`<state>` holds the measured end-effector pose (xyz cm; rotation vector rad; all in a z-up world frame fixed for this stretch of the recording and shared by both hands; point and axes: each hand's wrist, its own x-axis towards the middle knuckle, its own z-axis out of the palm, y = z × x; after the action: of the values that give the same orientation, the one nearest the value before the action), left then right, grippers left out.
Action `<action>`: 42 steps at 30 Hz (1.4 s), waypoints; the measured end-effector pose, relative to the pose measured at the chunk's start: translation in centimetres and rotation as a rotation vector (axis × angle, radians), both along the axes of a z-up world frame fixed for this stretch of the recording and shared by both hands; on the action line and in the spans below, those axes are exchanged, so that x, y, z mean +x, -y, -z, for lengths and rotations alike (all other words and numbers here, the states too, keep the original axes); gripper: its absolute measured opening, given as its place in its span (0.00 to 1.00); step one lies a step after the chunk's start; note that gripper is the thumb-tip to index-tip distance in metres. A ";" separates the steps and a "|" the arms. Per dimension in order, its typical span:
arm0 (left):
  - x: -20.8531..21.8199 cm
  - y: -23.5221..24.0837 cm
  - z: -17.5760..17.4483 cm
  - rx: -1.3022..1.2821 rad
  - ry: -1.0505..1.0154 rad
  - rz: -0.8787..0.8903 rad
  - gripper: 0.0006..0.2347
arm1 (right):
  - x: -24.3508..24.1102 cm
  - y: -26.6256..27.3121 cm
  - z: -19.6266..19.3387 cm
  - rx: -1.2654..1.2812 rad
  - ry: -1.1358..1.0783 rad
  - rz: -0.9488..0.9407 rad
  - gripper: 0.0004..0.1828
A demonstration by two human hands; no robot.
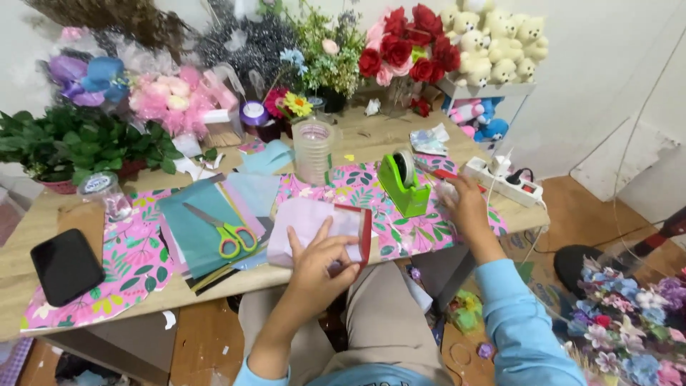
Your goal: Wrapping a small gift box with decorative paper and tape at a design station.
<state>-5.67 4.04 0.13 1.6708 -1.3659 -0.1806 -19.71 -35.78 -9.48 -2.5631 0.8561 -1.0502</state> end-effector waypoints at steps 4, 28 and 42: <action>-0.3 -0.5 -0.7 -0.009 0.048 0.046 0.13 | 1.8 -8.5 -7.0 -0.009 0.153 -0.055 0.18; -0.3 0.9 1.8 0.066 0.479 -0.420 0.19 | 1.9 -22.9 -12.6 0.287 -0.106 -0.487 0.26; -1.6 -1.1 1.4 -0.259 0.599 -0.712 0.19 | 2.7 -25.0 -15.9 0.056 0.027 -0.675 0.28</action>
<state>-7.26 5.12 -1.31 1.9470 -1.0400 0.9275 -17.01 -10.77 6.46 -2.4813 -0.0160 -0.8193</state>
